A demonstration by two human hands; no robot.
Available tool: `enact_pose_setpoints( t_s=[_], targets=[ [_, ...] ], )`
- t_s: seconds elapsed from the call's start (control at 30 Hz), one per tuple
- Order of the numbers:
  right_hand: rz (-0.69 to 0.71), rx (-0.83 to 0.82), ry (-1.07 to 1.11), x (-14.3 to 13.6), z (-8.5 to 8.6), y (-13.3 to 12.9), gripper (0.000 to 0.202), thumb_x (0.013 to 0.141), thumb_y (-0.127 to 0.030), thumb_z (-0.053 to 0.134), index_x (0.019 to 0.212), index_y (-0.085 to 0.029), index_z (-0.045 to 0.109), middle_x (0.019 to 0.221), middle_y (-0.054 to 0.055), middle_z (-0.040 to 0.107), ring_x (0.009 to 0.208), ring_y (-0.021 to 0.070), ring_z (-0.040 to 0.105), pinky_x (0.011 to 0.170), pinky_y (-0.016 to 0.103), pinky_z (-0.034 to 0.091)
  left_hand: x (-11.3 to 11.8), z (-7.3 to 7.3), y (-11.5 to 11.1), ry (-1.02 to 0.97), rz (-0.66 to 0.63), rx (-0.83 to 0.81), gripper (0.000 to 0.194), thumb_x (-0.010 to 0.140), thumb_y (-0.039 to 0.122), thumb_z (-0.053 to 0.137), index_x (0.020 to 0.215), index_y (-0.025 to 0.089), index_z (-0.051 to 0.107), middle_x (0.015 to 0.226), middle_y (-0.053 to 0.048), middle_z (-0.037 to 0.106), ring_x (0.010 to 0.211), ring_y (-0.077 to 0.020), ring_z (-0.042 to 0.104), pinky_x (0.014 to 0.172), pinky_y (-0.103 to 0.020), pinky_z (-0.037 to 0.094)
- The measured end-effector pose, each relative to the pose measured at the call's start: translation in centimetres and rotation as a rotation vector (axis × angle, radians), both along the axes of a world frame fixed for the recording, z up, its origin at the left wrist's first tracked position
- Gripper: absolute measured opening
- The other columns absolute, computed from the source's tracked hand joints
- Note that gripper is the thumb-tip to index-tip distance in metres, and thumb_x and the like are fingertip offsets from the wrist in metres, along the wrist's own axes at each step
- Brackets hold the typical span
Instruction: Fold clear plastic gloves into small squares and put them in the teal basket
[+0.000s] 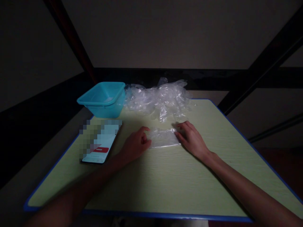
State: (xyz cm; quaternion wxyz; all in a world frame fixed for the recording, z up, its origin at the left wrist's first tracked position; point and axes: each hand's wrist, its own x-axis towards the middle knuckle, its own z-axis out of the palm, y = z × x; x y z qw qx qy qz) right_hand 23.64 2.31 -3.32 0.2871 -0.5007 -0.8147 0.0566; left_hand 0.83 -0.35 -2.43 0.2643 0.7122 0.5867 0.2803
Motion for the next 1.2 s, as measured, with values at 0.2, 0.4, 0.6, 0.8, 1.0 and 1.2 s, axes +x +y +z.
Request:
enact_pose_setpoints(
  t_s=[0.2,0.4,0.6,0.8,1.0,1.2],
  targets=[
    [0.183,0.094,-0.062,-0.4,1.1,-1.3,0.033,0.091,-0.023,0.036,0.114,-0.012,0.056,0.114,0.016,0.060,0.107,0.0266,0.054,0.090,0.045,0.045,-0.2,-0.6,-0.4,-0.021,0.018,0.254,0.018,0.073,0.014,0.047,0.090,0.016,0.054,0.056,0.007,0.045,0.051,-0.0098,0.045,0.051,-0.021,0.037],
    [0.269,-0.018,-0.347,-1.1,0.1,-2.7,0.069,0.089,-0.053,0.034,0.134,-0.001,0.037,0.143,0.022,0.030,0.133,0.0288,0.027,0.106,0.048,0.030,2.2,-0.1,-2.4,0.239,-0.263,0.607,0.021,0.080,0.014,0.043,0.095,0.013,0.057,0.089,-0.009,0.061,0.084,-0.0200,0.057,0.074,-0.032,0.050],
    [0.225,-0.063,-0.455,-1.0,-0.6,-2.7,0.076,0.091,-0.056,0.018,0.135,0.004,0.033,0.143,0.024,0.026,0.134,0.0297,0.025,0.107,0.050,0.026,3.6,-1.5,-2.3,0.410,-0.398,0.551,0.044,0.087,0.023,0.038,0.123,-0.001,0.044,0.134,-0.023,0.044,0.128,-0.0282,0.037,0.105,-0.041,0.035],
    [0.214,-0.067,-0.467,-1.1,-1.0,-2.7,0.078,0.089,-0.059,0.018,0.137,0.001,0.032,0.144,0.022,0.025,0.135,0.0297,0.022,0.107,0.051,0.024,3.5,-2.2,-2.0,0.523,-0.373,0.424,0.056,0.090,0.036,0.036,0.131,-0.002,0.036,0.141,-0.025,0.033,0.134,-0.0284,0.027,0.108,-0.043,0.029],
    [0.205,-0.042,-0.463,-1.0,-1.3,-2.6,0.071,0.089,-0.059,0.023,0.140,-0.009,0.031,0.146,0.019,0.023,0.135,0.0303,0.019,0.107,0.051,0.023,3.4,-2.2,-2.3,0.602,-0.350,0.406,0.061,0.092,0.043,0.030,0.133,-0.002,0.034,0.143,-0.023,0.030,0.134,-0.0307,0.024,0.108,-0.043,0.027],
    [0.218,-0.077,-0.486,-1.0,-0.8,-2.7,0.067,0.089,-0.060,0.022,0.141,-0.019,0.029,0.147,0.019,0.020,0.135,0.0327,0.018,0.104,0.053,0.025,3.4,-2.4,-2.3,0.619,-0.315,0.416,0.064,0.091,0.046,0.032,0.133,-0.002,0.034,0.143,-0.024,0.030,0.134,-0.0318,0.025,0.106,-0.045,0.030]
  ],
)
